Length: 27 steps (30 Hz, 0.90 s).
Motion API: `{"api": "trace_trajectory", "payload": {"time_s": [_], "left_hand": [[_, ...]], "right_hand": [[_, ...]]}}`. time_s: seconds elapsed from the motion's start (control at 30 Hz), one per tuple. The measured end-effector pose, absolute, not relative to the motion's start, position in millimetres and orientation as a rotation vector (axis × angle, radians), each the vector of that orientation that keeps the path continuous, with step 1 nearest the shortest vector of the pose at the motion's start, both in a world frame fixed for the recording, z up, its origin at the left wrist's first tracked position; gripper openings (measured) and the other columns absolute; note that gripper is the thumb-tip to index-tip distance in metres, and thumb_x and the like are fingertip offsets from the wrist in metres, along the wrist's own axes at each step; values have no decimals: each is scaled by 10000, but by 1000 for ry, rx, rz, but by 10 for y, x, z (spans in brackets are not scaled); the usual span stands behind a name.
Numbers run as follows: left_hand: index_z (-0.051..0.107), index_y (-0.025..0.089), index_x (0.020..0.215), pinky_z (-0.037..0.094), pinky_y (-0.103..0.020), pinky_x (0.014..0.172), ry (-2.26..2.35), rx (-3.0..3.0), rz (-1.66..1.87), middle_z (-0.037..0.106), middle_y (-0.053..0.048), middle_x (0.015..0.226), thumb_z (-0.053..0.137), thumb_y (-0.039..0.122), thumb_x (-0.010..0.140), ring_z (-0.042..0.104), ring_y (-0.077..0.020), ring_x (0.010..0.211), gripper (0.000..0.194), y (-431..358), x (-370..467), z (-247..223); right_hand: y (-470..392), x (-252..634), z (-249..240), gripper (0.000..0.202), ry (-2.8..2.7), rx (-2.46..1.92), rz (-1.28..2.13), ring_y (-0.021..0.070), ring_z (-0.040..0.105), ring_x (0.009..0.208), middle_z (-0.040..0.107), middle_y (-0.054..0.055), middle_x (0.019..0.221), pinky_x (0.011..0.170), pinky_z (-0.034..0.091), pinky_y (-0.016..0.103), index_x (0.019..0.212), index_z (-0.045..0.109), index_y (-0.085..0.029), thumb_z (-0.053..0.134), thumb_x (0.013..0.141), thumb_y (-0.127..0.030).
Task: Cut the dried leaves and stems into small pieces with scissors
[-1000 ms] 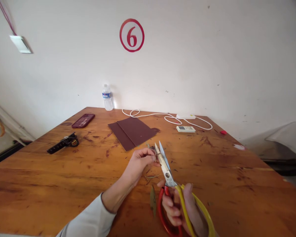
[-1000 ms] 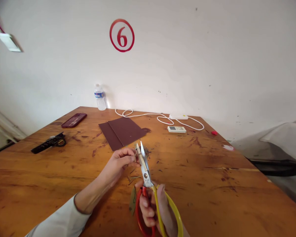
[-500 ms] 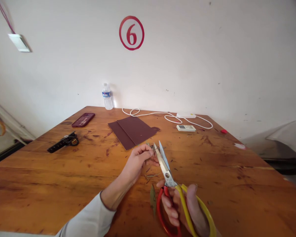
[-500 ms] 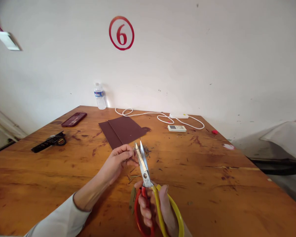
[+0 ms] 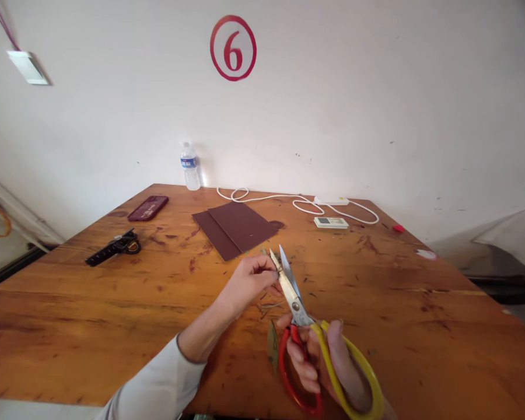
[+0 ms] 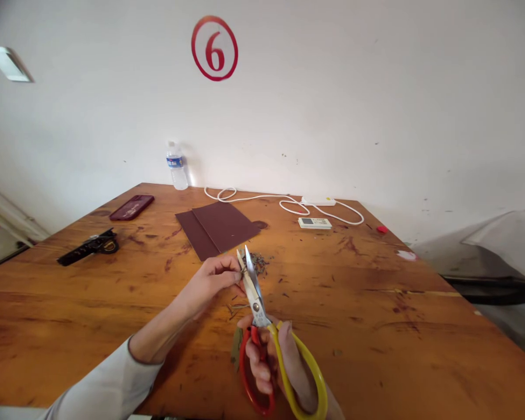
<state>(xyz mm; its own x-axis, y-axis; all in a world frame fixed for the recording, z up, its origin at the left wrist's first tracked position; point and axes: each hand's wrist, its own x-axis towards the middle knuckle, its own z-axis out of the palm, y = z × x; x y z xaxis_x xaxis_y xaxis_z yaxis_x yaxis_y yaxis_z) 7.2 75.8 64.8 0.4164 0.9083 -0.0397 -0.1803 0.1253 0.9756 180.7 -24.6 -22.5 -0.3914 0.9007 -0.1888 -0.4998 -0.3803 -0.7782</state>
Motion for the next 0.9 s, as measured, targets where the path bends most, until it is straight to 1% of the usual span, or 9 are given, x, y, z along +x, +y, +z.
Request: {"api": "trace_trajectory", "payload": {"time_s": [0.2,0.43,0.57,0.67,0.8,0.9], "left_hand": [[614,156,637,549,-332,602,732,1082,886,697,-67,619,697,240,639,662,-199,572,118,755,59,627],[619,151,626,558,-318,605,674,992,855,687,-61,610,710,213,642,652,-182,571,111,778,50,597],[626,149,629,559,-308,593,668,957,838,687,-65,635,715,204,630,657,-187,595,105,782,43,602],[625,148,627,560,-306,592,666,913,851,675,-62,650,742,214,619,655,-189,625,135,788,40,614],[647,142,644,551,-282,620,712,888,936,656,-41,651,786,219,616,635,-158,629,161,812,33,616],[647,142,644,512,-255,569,736,920,954,644,-30,613,775,231,638,606,-132,561,156,826,32,609]], "right_hand": [[-217,1836,-233,328,-786,-765,1909,256,659,1016,630,100,1248,831,574,459,1252,593,-173,624,952,-300],[-222,1856,-227,325,-770,-762,1927,253,662,1008,632,99,1242,826,576,454,1249,594,-172,624,952,-300],[-222,1865,-225,319,-755,-762,1929,247,667,990,639,97,1226,809,582,445,1243,597,-170,624,952,-300],[-217,1865,-216,318,-750,-766,1924,247,666,991,638,97,1227,812,582,445,1242,597,-170,623,953,-299],[-210,1851,-189,314,-750,-775,1916,244,669,980,642,95,1218,804,584,440,1238,599,-169,622,953,-299],[-237,1835,-158,311,-752,-784,1906,242,669,978,642,95,1217,806,584,440,1237,600,-170,621,954,-297]]}}
